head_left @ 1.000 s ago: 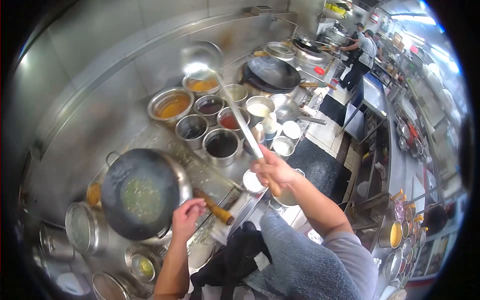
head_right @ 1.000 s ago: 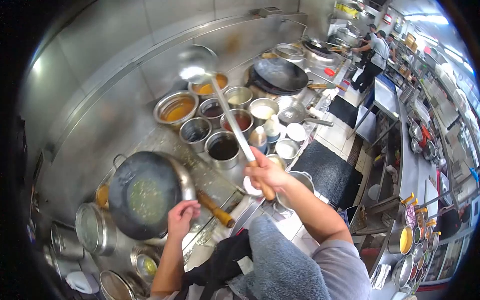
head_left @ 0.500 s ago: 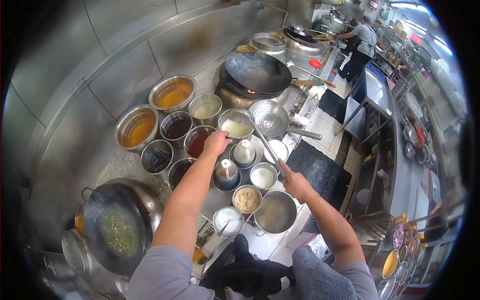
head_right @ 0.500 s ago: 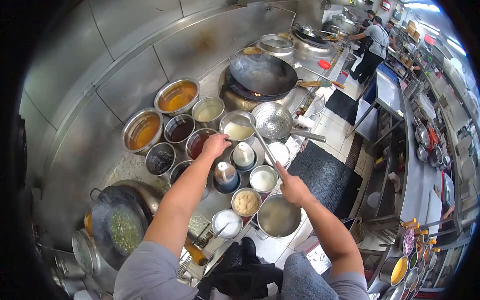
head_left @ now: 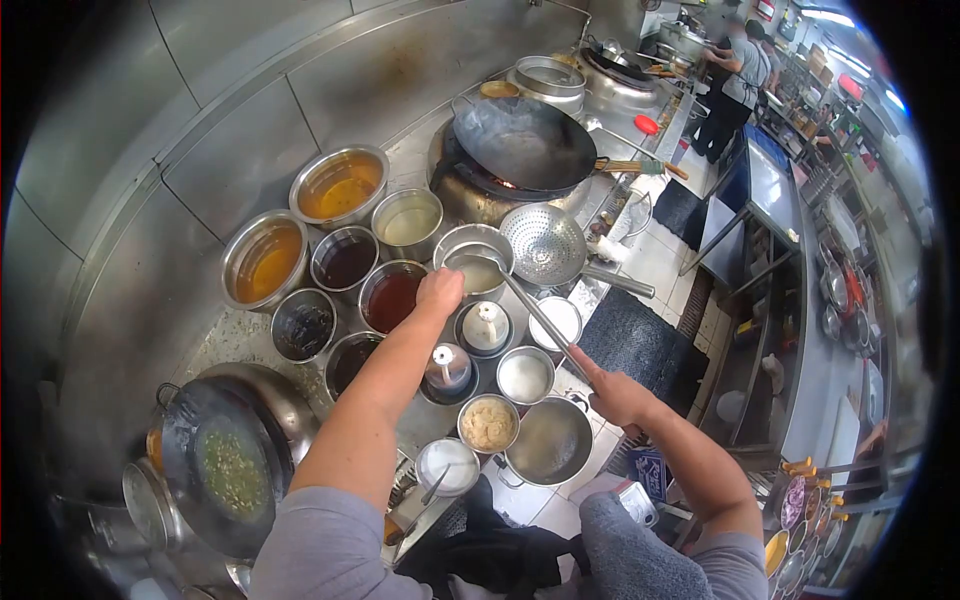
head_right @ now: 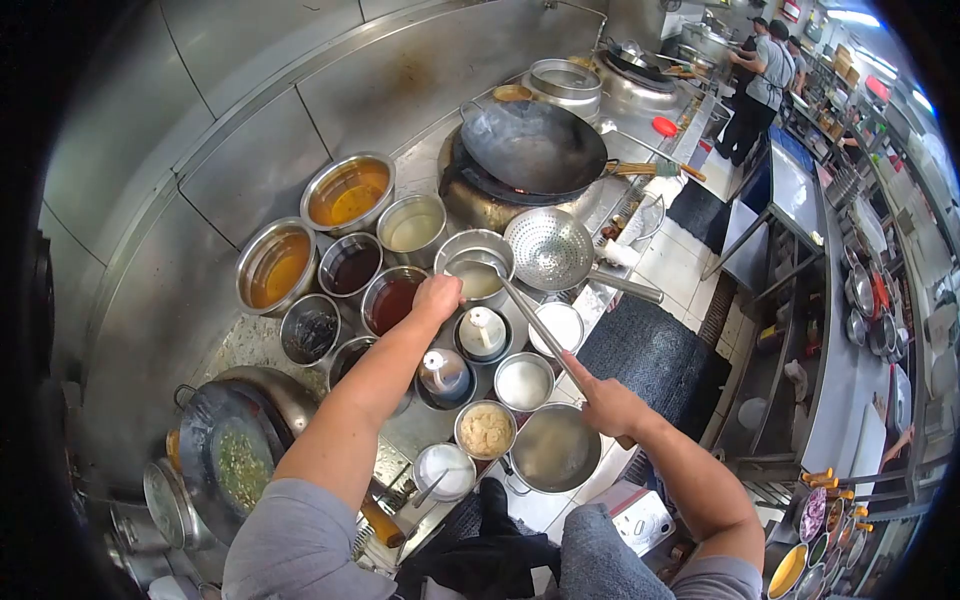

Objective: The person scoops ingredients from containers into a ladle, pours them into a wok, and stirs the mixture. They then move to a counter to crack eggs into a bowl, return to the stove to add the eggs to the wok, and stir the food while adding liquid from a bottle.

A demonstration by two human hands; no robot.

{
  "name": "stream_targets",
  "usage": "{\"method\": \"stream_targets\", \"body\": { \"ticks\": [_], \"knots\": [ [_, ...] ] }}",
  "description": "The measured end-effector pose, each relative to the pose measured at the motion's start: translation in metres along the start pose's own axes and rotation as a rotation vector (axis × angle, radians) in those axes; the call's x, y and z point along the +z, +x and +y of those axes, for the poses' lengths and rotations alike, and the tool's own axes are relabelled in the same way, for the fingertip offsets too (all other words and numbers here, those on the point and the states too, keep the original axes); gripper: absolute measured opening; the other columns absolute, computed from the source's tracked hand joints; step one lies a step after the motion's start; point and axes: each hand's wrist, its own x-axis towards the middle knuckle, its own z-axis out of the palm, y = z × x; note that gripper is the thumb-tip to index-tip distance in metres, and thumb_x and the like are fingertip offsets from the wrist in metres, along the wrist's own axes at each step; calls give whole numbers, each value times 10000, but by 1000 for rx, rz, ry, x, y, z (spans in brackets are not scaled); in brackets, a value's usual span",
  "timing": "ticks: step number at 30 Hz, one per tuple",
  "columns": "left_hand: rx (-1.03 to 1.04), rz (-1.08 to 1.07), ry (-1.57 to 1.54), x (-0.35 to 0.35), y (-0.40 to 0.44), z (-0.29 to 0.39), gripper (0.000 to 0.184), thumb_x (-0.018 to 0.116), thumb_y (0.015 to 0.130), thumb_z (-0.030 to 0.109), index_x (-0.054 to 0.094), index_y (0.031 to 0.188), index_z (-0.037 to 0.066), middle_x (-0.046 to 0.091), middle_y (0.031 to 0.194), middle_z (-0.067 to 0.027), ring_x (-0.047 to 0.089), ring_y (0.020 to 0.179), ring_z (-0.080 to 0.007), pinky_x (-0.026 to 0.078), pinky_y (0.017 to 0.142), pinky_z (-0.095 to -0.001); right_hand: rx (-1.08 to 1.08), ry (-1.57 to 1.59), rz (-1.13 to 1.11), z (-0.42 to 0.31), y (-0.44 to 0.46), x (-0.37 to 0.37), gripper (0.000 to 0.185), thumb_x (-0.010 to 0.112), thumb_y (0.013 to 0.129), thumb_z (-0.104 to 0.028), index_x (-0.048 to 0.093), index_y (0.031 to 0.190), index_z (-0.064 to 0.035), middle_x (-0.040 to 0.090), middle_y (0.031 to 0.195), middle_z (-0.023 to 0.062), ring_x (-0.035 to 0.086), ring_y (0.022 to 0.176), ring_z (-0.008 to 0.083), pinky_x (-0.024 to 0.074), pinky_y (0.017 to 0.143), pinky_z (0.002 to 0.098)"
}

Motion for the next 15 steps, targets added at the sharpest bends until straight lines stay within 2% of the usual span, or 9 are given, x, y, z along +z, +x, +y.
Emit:
{"method": "stream_targets", "body": {
  "ticks": [2, 4, 5, 7, 8, 10, 11, 14, 15],
  "knots": [
    [-1, -14, -1, -1, 2, 0, 233, 703, 813, 259, 728, 921, 54, 691, 960, -214, 682, 918, -361, 554, 788, -449, -32, -12, -6, 10, 1, -5, 876, 514, 818, -51, 20, 1531, -168, 640, 906, 332, 648, 849, 458, 489, 839, 491],
    [-5, -27, -3, 1, 2, -1, 236, 703, 813, 258, 729, 929, 54, 691, 967, -215, 681, 925, -362, 554, 792, -449, -132, 95, -7, 17, 5, -9, 877, 536, 828, -59, 33, 1537, -173, 645, 795, 221, 655, 692, 355, 531, 683, 427],
    [-4, 0, -14, 2, 2, -1, 235, 713, 798, 268, 726, 883, 50, 687, 936, -219, 679, 898, -369, 548, 778, -455, -133, 92, -7, 18, 5, -10, 877, 536, 828, -59, 33, 1537, -173, 645, 795, 221, 655, 692, 355, 531, 683, 427],
    [-3, 30, -26, 4, 4, -2, 239, 722, 783, 279, 724, 838, 46, 683, 905, -222, 676, 871, -375, 542, 764, -461, -3, 852, -176, 10, 2, -16, 816, 545, 861, -58, 115, 1538, -207, 553, 731, 85, 537, 523, 188, 462, 486, 308],
    [-8, 37, -35, 4, 5, -4, 239, 721, 784, 280, 724, 838, 48, 682, 899, -223, 675, 870, -378, 541, 766, -461, -5, 847, -179, 8, 4, -14, 816, 545, 861, -58, 115, 1538, -207, 553, 731, 85, 537, 523, 188, 462, 486, 308],
    [-13, 40, -49, 6, 3, -4, 238, 720, 786, 282, 725, 838, 50, 682, 893, -224, 674, 868, -381, 540, 768, -462, -11, 1652, -325, 12, 4, 3, 742, 542, 889, -52, 206, 1520, -251, 468, 742, 24, 400, 471, 76, 353, 413, 215],
    [-7, 29, -64, 5, 2, -4, 234, 718, 786, 280, 725, 841, 53, 680, 895, -226, 673, 865, -382, 538, 769, -461, -42, 1785, -362, 13, 6, 17, 705, 542, 905, -52, 248, 1504, -280, 465, 766, 41, 381, 457, 70, 345, 403, 220],
    [-12, 33, -107, 7, 1, -5, 225, 716, 787, 275, 722, 835, 56, 678, 896, -226, 669, 855, -380, 535, 767, -460, -187, 1983, -446, 16, 15, 48, 713, 560, 910, -80, 235, 1508, -293, 436, 744, 29, 379, 458, 64, 347, 401, 221],
    [-23, 45, -138, 11, 2, -6, 220, 714, 786, 273, 717, 826, 56, 676, 895, -223, 667, 847, -378, 532, 763, -460, -204, 1963, -426, 14, 15, 54, 730, 571, 915, -99, 212, 1515, -307, 419, 734, 23, 380, 463, 59, 349, 405, 222]
  ]
}}
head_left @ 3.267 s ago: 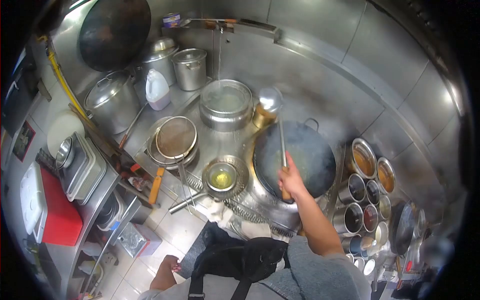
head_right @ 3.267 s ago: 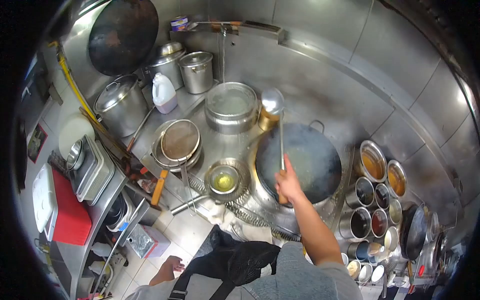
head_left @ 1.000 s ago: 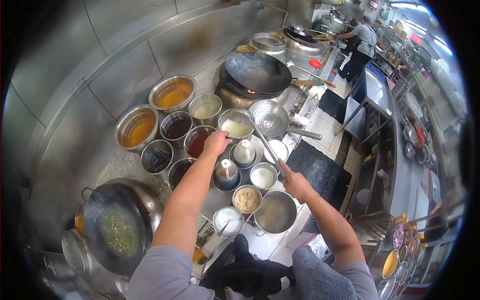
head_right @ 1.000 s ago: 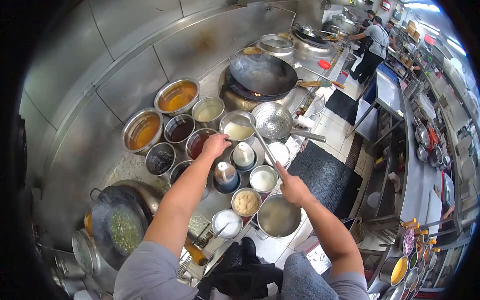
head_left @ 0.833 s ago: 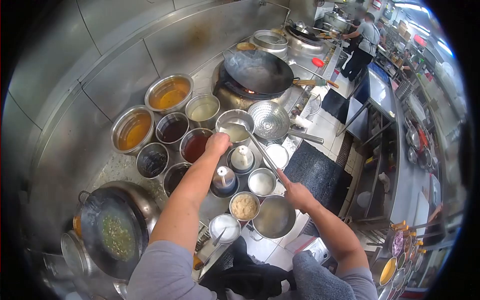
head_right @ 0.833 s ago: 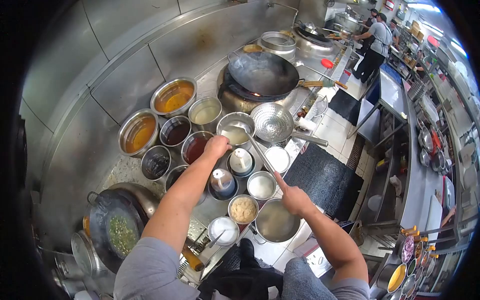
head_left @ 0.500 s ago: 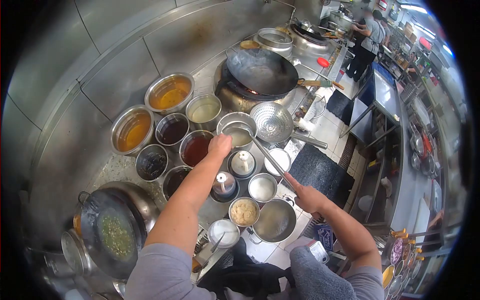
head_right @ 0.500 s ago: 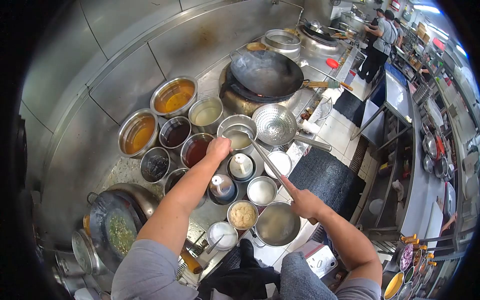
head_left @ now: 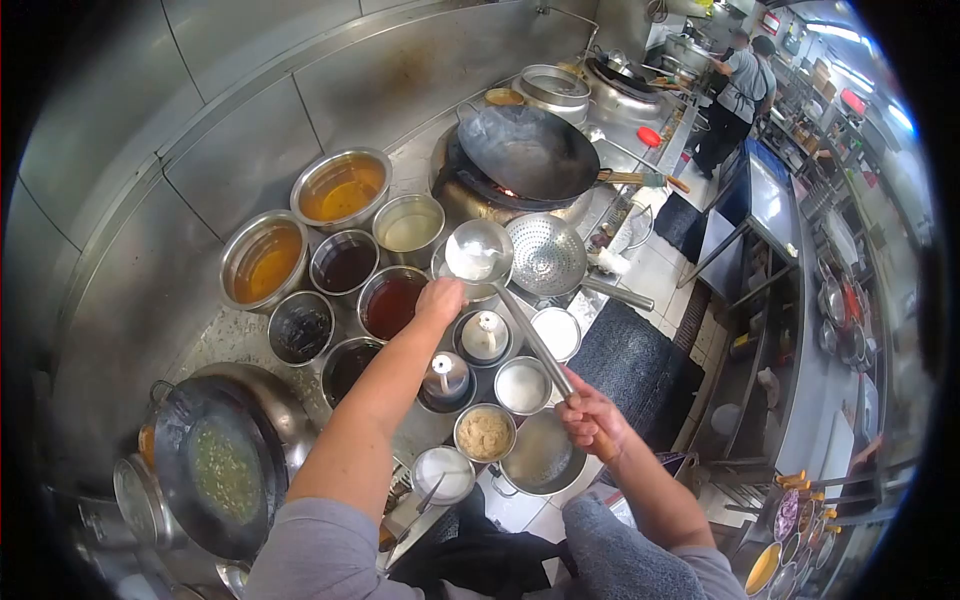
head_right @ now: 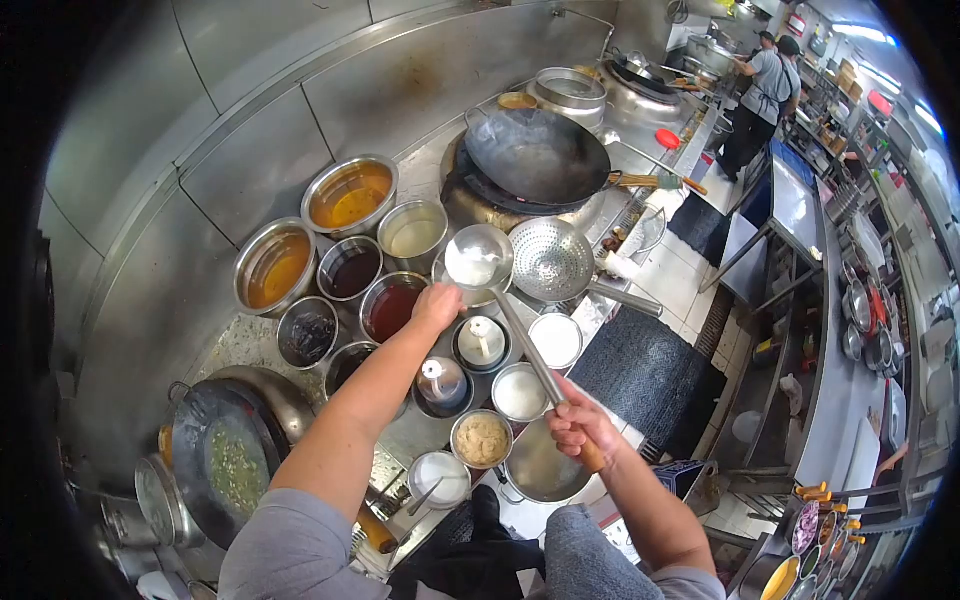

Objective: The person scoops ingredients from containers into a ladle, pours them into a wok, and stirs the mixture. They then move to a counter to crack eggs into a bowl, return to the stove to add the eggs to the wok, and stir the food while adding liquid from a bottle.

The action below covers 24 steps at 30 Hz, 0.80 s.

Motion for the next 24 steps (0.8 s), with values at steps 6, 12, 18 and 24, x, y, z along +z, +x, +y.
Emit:
{"method": "stream_targets", "body": {
  "ticks": [6, 12, 18, 24],
  "knots": [
    [62, 105, 10, 11, -2, -5, 219, 714, 782, 261, 687, 772, 44, 680, 856, -186, 660, 830, -369, 525, 754, -465, -102, -147, -8, 30, 10, 1, 806, 549, 915, -70, 115, 1528, -361, 431, 736, 26, 395, 473, 82, 372, 427, 235],
    [84, 71, -137, 5, -10, -16, 207, 689, 823, 206, 720, 954, 50, 678, 986, -214, 668, 895, -374, 541, 768, -449, -175, -334, 45, 37, 11, 13, 820, 519, 914, -44, 82, 1531, -363, 423, 723, 23, 404, 481, 99, 385, 446, 247],
    [-134, 168, -1068, -22, -74, -38, 351, 630, 885, 99, 599, 1224, 14, 684, 1107, -101, 660, 824, -142, 525, 644, -250, -262, -188, 70, 44, 8, 21, 745, 488, 929, -43, 156, 1513, -365, 431, 749, 24, 398, 488, 89, 370, 446, 241],
    [-177, 294, -1351, -93, -224, -41, 309, 569, 944, 96, 570, 1245, 24, 667, 1116, -85, 639, 859, -130, 502, 624, -223, -241, 183, 2, 36, 2, 45, 669, 473, 938, -53, 221, 1477, -357, 431, 740, 29, 401, 501, 85, 373, 445, 237]
  ]
}}
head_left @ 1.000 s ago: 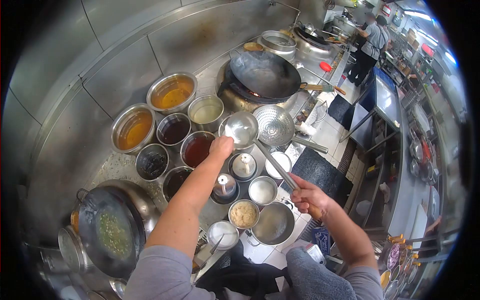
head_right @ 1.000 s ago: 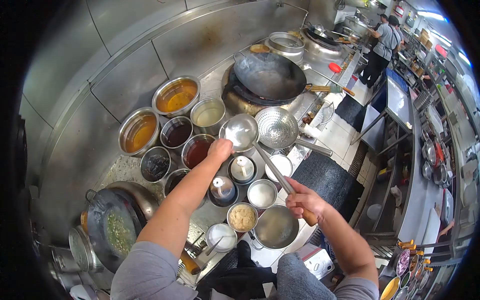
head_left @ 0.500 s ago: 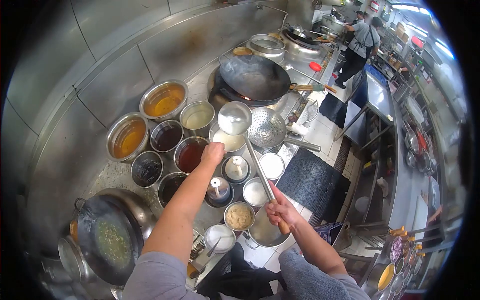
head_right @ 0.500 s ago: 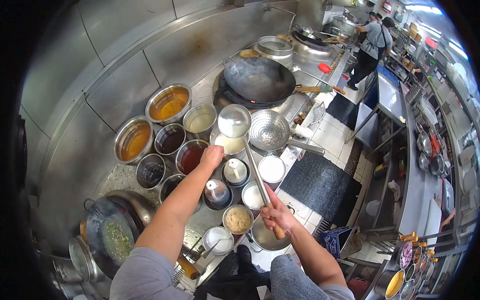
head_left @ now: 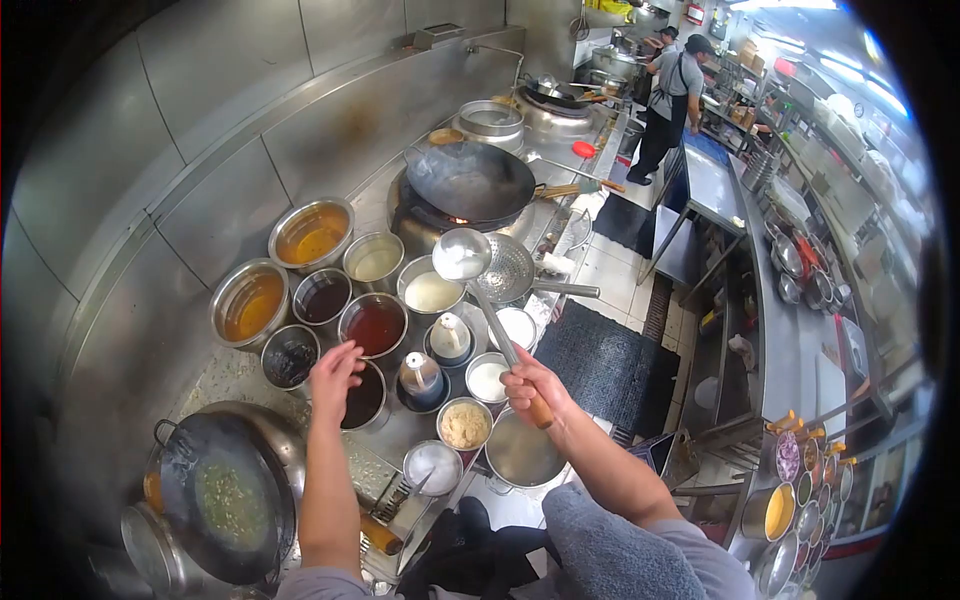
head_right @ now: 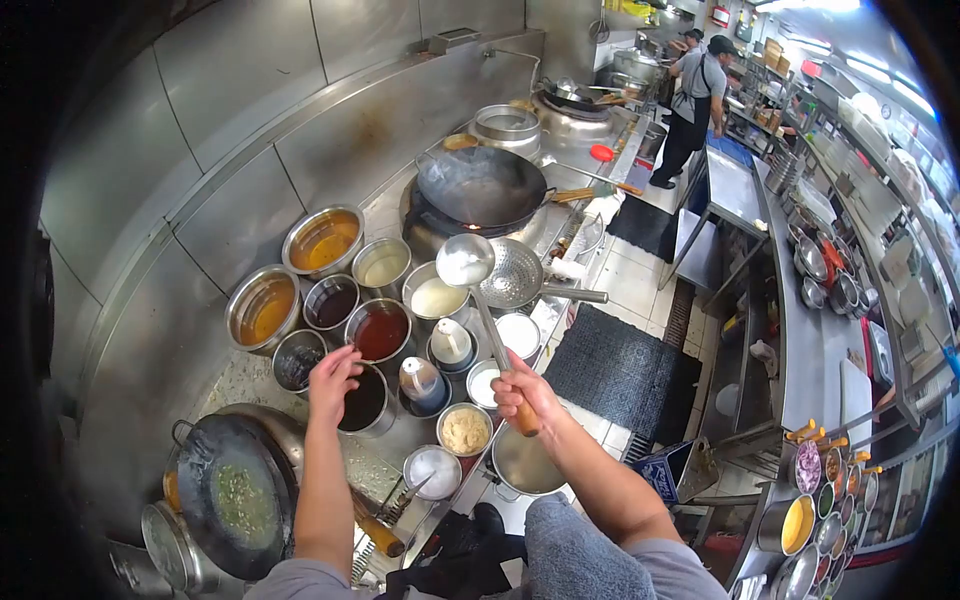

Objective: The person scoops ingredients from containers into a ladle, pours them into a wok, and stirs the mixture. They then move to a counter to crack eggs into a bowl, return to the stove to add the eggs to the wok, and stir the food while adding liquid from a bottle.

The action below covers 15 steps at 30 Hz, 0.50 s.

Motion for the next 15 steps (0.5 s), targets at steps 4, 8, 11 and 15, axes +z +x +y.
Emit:
{"method": "stream_targets", "body": {
  "ticks": [4, 8, 11, 15],
  "knots": [
    [43, 141, -40, -58, -87, 19, 262, 542, 949, 78, 586, 1205, 47, 668, 1066, -72, 631, 838, -137, 495, 628, -243, 32, -217, 43, 19, -7, 43, 735, 473, 932, -41, 133, 1496, -368, 438, 748, 35, 408, 508, 95, 375, 451, 247],
    [72, 260, -11, -112, -183, 49, 286, 514, 936, 37, 581, 1213, 59, 668, 1065, -74, 624, 835, -140, 494, 646, -249, 145, -332, -59, 65, -27, 95, 692, 485, 938, -59, 198, 1485, -371, 447, 772, 40, 408, 504, 96, 368, 452, 242],
    [73, 337, 18, -138, -254, 72, 314, 499, 924, 3, 583, 1222, 48, 670, 1072, -82, 622, 868, -121, 498, 691, -246, 338, -140, -176, 117, -38, 130, 476, 486, 961, -80, 440, 1367, -325, 454, 792, 38, 413, 504, 70, 361, 428, 214],
    [174, 306, 58, -169, -346, 95, 356, 498, 900, -9, 556, 1249, 29, 666, 1096, -112, 632, 884, -158, 513, 712, -273, 614, 84, -387, 207, -29, 147, 423, 487, 963, -97, 489, 1343, -282, 445, 810, 38, 428, 502, 68, 397, 428, 216]
  ]
}}
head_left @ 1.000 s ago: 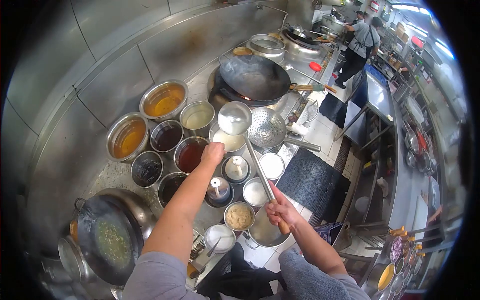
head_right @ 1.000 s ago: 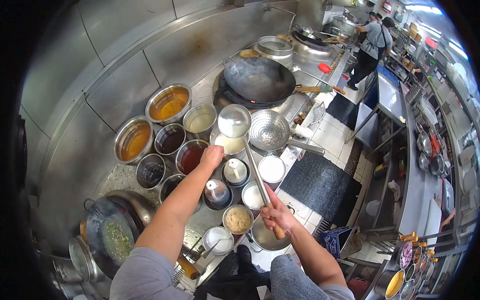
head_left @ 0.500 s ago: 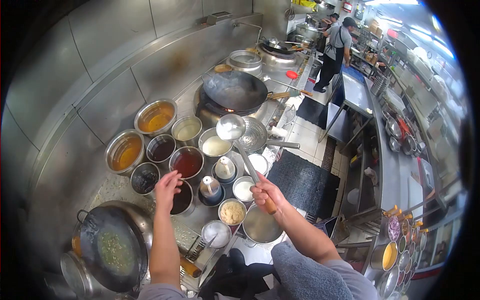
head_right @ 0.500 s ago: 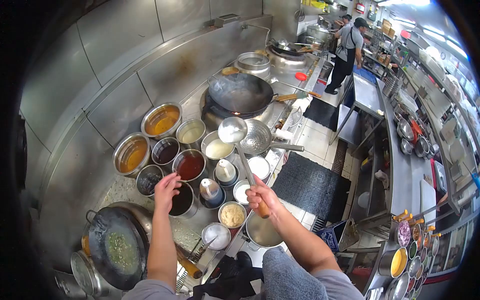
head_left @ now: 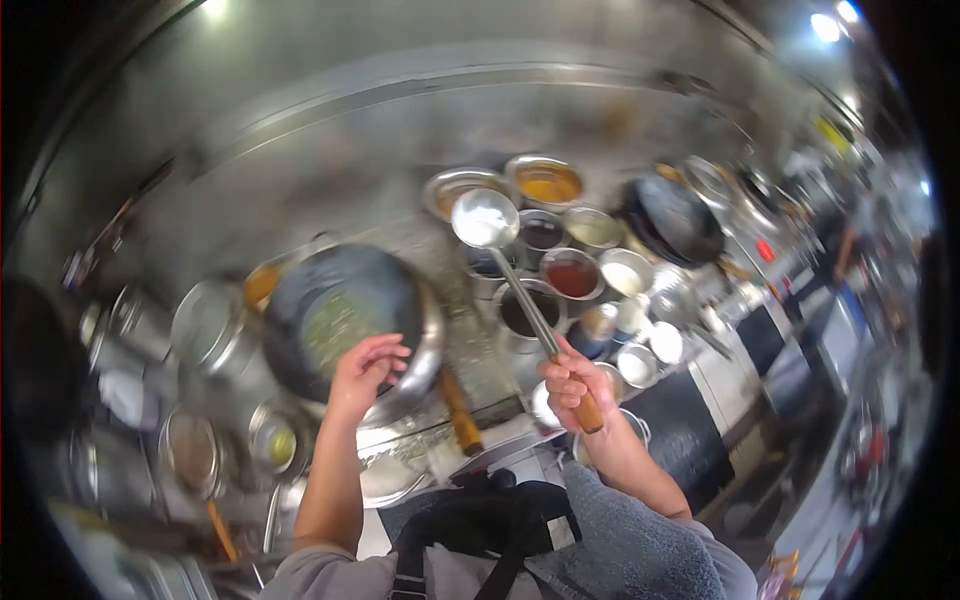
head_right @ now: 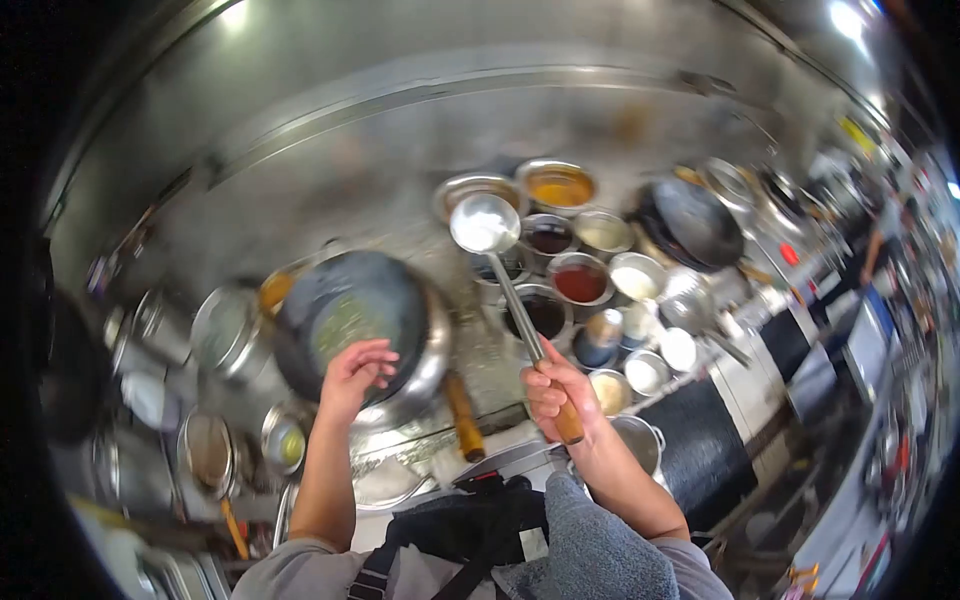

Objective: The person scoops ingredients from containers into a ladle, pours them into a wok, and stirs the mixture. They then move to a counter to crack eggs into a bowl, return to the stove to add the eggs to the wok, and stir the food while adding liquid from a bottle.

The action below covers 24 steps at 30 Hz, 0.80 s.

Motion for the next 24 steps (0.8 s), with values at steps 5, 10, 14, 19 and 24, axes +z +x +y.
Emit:
{"method": "stream_targets", "body": {
  "ticks": [5, 10, 14, 19, 24],
  "knots": [
    [-7, 119, 40, -83, -106, 31, 396, 480, 885, -52, 537, 1268, 31, 664, 1082, -108, 629, 885, -154, 508, 735, -276, 277, 27, 40, 85, 58, -4, 476, 484, 959, -98, 440, 1376, -323, 436, 778, 15, 414, 492, 57, 367, 418, 217],
    [-100, 380, -8, -156, -241, 32, 402, 489, 869, -65, 539, 1258, 23, 677, 1069, -130, 650, 873, -165, 517, 713, -277, 282, -237, 178, 179, 87, 10, 464, 479, 956, -84, 449, 1364, -302, 433, 775, 25, 404, 494, 44, 362, 415, 198],
    [-202, 563, -58, -192, -344, 9, 414, 513, 814, -87, 560, 1212, 18, 688, 1020, -160, 669, 815, -190, 524, 661, -291, 390, 114, 83, 212, 110, -5, 537, 487, 931, -45, 402, 1385, -320, 438, 764, 38, 395, 487, 64, 356, 411, 219],
    [-310, 575, -141, -188, -420, -21, 406, 487, 826, -98, 559, 1209, 17, 683, 1021, -154, 670, 823, -200, 534, 687, -296, 307, -191, 297, 223, 127, -19, 599, 503, 897, -17, 382, 1386, -340, 458, 703, 15, 393, 469, 71, 332, 394, 211],
    [-523, 395, -98, -176, -456, -68, 463, 447, 804, -119, 549, 1233, 23, 671, 1051, -155, 667, 835, -193, 539, 702, -299, 196, -707, 511, 261, 132, -8, 764, 547, 862, -14, 243, 1482, -340, 469, 659, 15, 420, 460, 97, 369, 404, 243]
  ]
}}
